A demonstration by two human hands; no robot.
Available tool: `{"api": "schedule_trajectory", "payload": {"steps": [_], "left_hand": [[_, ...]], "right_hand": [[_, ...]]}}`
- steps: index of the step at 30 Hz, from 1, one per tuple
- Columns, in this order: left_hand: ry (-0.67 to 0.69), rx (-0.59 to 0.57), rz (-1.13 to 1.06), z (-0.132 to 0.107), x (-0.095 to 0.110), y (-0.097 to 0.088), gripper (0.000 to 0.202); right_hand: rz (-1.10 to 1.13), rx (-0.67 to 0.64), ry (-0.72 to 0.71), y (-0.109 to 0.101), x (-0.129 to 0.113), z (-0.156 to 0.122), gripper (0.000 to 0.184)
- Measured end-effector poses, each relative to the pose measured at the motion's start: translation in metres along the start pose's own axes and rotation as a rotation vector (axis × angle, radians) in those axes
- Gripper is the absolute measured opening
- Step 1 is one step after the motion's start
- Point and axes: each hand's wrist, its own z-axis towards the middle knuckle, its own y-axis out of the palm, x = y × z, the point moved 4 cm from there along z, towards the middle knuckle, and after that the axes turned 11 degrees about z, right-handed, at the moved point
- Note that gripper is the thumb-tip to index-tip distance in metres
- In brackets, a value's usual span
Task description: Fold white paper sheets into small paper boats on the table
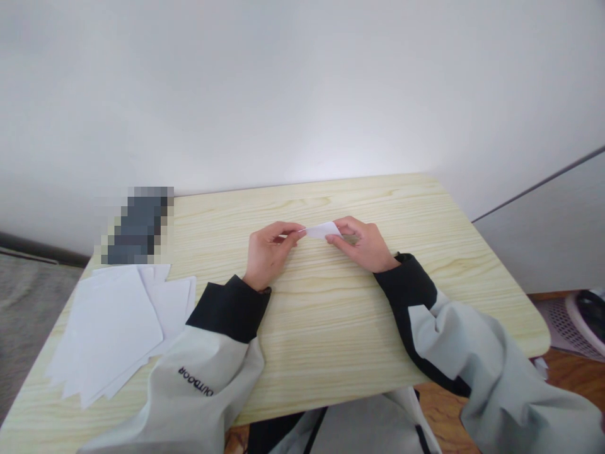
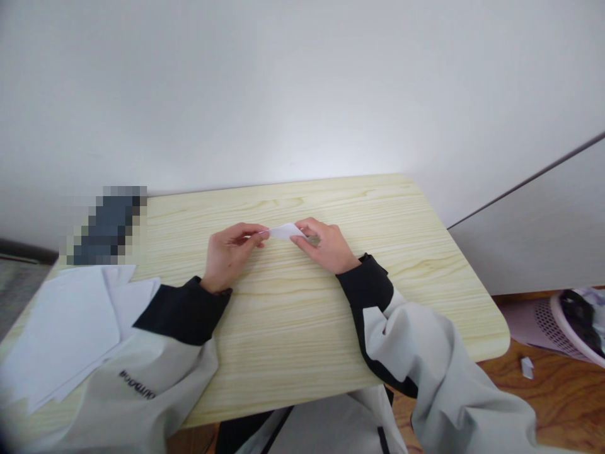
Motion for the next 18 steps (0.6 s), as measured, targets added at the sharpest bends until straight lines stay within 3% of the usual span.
{"api": "schedule_trajectory", "payload": {"steps": [8, 13, 18], "left_hand": [[0.045, 0.011, 0.06, -0.002, -0.004, -0.001, 0.018], [0.125, -0.039, 0.147, -0.004, 0.004, -0.001, 0.015], [0.022, -0.112, 0.024, -0.003, 0.003, 0.001, 0.026]], "right_hand": [[0.169, -0.007, 0.149, 0.004, 0.008, -0.001, 0.026], [0.292, 0.002, 0.198, 0.004, 0.015, 0.0, 0.028], [0.291, 0.002, 0.196, 0.003, 0.013, 0.0, 0.029]]}}
